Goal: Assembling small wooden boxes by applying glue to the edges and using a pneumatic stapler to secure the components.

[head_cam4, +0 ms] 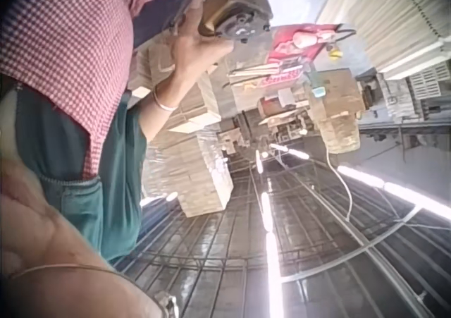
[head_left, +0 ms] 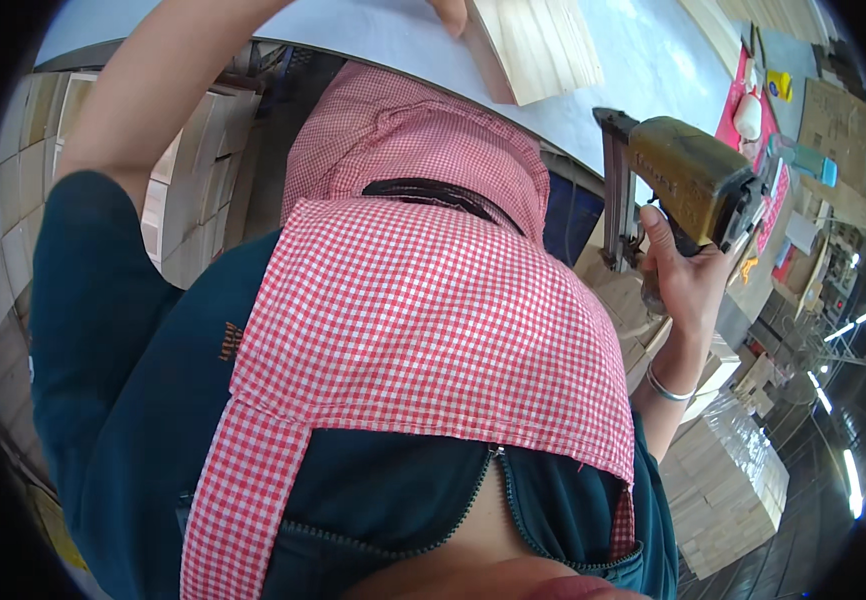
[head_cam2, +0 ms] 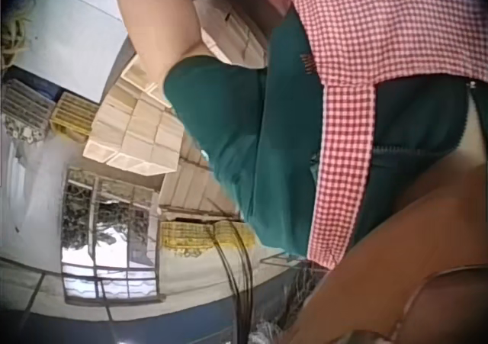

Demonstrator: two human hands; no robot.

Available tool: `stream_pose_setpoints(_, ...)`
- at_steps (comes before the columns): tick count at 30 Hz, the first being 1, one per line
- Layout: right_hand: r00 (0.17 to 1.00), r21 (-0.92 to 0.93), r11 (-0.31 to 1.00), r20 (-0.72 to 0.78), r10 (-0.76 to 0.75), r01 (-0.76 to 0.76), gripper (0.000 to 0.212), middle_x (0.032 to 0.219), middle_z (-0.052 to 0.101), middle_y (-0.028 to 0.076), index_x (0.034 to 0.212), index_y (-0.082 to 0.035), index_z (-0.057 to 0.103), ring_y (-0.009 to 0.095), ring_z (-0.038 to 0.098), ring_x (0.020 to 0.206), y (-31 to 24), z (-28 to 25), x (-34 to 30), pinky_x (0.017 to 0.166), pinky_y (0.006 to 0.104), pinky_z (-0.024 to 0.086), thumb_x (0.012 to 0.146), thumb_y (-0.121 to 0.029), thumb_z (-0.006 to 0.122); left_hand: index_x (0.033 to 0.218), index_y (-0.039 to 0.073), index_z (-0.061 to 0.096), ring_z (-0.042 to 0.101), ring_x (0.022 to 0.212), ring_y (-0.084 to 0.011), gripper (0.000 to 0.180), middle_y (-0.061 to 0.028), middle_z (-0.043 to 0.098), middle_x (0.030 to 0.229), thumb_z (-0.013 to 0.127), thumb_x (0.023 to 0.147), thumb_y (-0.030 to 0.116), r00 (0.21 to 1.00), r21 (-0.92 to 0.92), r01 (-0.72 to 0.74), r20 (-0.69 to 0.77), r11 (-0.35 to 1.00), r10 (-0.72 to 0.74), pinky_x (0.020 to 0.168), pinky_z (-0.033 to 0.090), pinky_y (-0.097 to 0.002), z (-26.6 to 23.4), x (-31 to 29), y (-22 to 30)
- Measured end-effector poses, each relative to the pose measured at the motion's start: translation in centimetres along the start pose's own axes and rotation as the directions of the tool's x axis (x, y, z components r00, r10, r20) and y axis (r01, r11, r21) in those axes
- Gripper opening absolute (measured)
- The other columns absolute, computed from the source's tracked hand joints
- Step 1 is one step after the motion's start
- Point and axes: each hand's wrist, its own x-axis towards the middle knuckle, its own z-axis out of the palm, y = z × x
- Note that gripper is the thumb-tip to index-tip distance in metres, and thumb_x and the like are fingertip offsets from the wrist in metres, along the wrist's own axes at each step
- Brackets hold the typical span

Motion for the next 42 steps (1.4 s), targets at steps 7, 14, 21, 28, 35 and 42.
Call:
stream_pose_setpoints(7,0.975,-0.105,0.975,-0.126,0.182,-0.195,0.021,0.064,0.063,0.004,0.095,0.002,0.068,0.010,0.052,0.044,-1.0,-1.1,1.1,0.039,0.0226,0.038,0.085,-0.012,0.081,0.116,-0.007,0.061,0.055,0.102,-0.0331,0.077,-0.0215,0.061,0.114,0.077,0.073,0.055,0.961,-0.490,0.273,0.171,0.828,-0.216,0.093,0.045,-0.0463,9.7,7.2,1.5)
stream_pose_setpoints(14,0.983,-0.121,0.981,-0.122,0.138,-0.153,0.021,0.058,0.060,0.002,0.091,0.002,0.070,0.010,0.049,0.041,-0.5,-2.2,4.0,0.038,0.0226,0.036,0.087,-0.017,0.080,0.110,-0.003,0.066,0.053,0.098,-0.0301,0.076,-0.0188,0.060,0.111,0.073,0.073,0.063,0.831,-0.197,0.554,0.194,0.809,-0.522,0.083,0.042,-0.0445,5.4,7.7,6.6)
stream_pose_setpoints(21,0.990,-0.166,0.977,-0.072,0.122,-0.133,0.022,0.056,0.058,0.001,0.091,0.001,0.071,0.009,0.047,0.040,-0.6,-2.0,6.3,0.037,0.0224,0.035,0.087,-0.019,0.079,0.111,-0.002,0.066,0.051,0.095,-0.0275,0.074,-0.0163,0.059,0.106,0.074,0.073,0.061,0.832,-0.240,0.555,0.160,0.797,-0.531,0.080,0.040,-0.0437,6.1,7.8,6.1)
stream_pose_setpoints(28,0.976,-0.203,0.955,-0.041,0.214,-0.218,0.022,0.060,0.061,0.002,0.091,0.002,0.071,0.009,0.050,0.044,-1.1,-2.2,6.8,0.041,0.0227,0.038,0.087,-0.018,0.079,0.107,-0.001,0.066,0.049,0.091,-0.0251,0.074,-0.0135,0.058,0.101,0.072,0.074,0.066,0.835,-0.203,0.550,0.134,0.810,-0.533,0.077,0.039,-0.0422,6.0,7.9,6.2)
stream_pose_setpoints(35,0.999,-0.221,0.974,-0.020,0.051,-0.054,0.025,0.071,0.068,0.004,0.100,0.003,0.070,0.010,0.054,0.052,-2.0,-0.7,6.4,0.049,0.0240,0.043,0.086,-0.014,0.081,0.140,-0.009,0.045,0.042,0.134,-0.0455,0.112,-0.0307,0.047,0.141,0.076,0.068,0.071,0.837,-0.389,0.540,0.153,0.746,-0.525,0.106,0.036,-0.0636,5.1,3.0,5.3)
stream_pose_setpoints(42,0.993,-0.132,0.988,0.096,-0.065,0.078,0.025,0.055,0.057,0.001,0.087,-0.001,0.069,0.008,0.047,0.042,-2.6,0.2,5.3,0.039,0.0211,0.035,0.088,-0.024,0.081,0.155,0.001,0.029,0.022,0.148,-0.0451,0.125,-0.0295,0.026,0.158,0.087,0.061,0.059,0.563,-0.388,0.822,0.443,0.417,-0.698,0.121,0.020,-0.0567,3.1,-5.7,4.7)
